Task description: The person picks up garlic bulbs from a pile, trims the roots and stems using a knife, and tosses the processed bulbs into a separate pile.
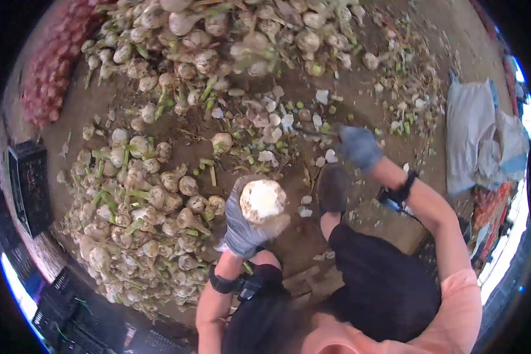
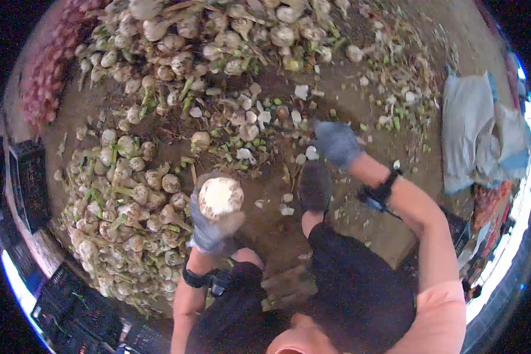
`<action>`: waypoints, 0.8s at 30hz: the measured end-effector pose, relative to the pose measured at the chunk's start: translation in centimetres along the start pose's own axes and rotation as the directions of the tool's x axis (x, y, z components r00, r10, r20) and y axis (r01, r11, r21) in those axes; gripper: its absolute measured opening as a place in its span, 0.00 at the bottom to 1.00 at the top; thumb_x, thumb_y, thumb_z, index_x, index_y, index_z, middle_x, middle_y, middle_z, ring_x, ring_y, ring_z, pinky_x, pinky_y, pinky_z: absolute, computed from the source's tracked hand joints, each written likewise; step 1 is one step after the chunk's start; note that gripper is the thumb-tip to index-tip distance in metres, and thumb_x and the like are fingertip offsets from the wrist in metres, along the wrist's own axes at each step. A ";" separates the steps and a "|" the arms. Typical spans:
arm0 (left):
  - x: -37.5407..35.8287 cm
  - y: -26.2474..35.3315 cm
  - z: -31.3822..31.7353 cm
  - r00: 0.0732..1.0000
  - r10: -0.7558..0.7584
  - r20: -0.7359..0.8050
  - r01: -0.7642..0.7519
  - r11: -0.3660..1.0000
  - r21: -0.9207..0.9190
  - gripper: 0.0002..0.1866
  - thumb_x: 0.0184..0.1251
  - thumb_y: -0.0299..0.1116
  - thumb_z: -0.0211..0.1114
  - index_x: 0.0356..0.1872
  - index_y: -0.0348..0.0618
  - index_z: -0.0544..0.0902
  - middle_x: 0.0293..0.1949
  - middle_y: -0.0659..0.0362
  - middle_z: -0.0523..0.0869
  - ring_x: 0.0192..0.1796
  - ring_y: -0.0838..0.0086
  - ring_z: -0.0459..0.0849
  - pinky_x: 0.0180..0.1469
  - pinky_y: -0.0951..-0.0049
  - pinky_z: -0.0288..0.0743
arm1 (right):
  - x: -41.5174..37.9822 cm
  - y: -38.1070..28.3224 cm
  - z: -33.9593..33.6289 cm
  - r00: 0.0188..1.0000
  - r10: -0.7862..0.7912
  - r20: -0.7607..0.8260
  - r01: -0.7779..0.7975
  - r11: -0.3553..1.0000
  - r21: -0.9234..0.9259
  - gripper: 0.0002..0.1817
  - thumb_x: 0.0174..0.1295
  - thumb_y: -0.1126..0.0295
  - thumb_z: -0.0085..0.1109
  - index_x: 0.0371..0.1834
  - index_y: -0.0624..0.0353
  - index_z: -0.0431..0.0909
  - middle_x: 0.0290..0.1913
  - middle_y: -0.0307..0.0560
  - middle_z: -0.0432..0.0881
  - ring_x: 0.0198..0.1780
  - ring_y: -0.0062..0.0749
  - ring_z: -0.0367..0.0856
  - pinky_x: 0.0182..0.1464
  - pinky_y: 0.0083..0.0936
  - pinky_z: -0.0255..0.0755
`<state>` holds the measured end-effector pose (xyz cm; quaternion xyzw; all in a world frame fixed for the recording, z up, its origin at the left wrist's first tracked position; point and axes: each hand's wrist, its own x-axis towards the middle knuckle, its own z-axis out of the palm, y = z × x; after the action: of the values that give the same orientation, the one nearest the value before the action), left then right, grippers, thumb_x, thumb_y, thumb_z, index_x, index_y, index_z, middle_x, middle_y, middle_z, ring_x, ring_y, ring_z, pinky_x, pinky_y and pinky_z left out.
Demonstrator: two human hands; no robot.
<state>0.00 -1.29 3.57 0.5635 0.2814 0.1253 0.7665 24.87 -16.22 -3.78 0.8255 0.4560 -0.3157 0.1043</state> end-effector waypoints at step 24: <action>-8.4 10.1 -13.8 0.630 0.267 -0.729 0.528 0.542 0.654 0.25 0.53 0.31 0.67 0.54 0.40 0.70 0.56 0.46 0.70 0.54 0.63 0.75 0.49 0.75 0.78 | 4.2 1.6 -6.6 0.682 0.436 -0.587 0.120 0.725 0.678 0.27 0.51 0.54 0.60 0.49 0.62 0.71 0.43 0.63 0.77 0.48 0.51 0.75 0.48 0.39 0.69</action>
<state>-13.41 8.73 12.57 0.7183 0.6467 0.1369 0.2169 30.57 -11.20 -1.45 0.8992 0.2346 -0.1002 -0.3554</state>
